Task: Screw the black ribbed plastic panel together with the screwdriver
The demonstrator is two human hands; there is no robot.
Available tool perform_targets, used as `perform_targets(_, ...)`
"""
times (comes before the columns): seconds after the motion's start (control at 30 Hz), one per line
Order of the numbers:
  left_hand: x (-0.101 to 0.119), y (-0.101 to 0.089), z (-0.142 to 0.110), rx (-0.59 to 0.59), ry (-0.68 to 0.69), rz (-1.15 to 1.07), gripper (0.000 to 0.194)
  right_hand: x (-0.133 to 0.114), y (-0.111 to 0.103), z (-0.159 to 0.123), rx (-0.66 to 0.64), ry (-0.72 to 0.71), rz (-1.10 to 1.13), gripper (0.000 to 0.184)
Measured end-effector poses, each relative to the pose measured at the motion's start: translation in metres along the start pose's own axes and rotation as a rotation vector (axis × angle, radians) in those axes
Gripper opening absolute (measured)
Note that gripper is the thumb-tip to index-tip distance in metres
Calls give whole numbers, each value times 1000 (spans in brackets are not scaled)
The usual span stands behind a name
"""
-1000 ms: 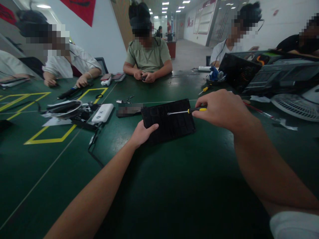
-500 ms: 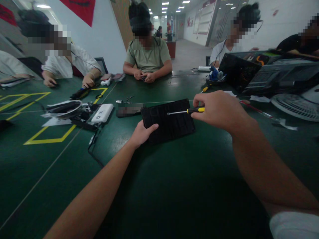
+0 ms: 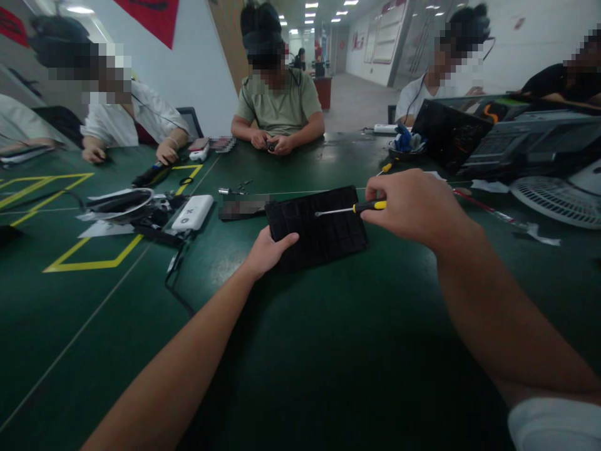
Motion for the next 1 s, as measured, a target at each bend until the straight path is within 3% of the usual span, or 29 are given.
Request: perform_targets(1.0, -2, -2, 2, -4, 29, 73, 51, 3, 1, 0, 1, 18, 10, 21)
Point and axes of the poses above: each hand's wrist, its own z-axis towards the middle knuckle, its own y-axis out of the palm, x = y × z, the point moved 9 cm from there along z, towards the middle knuckle, and after that the axes turned 5 degrees about x, right-handed, at the moved point
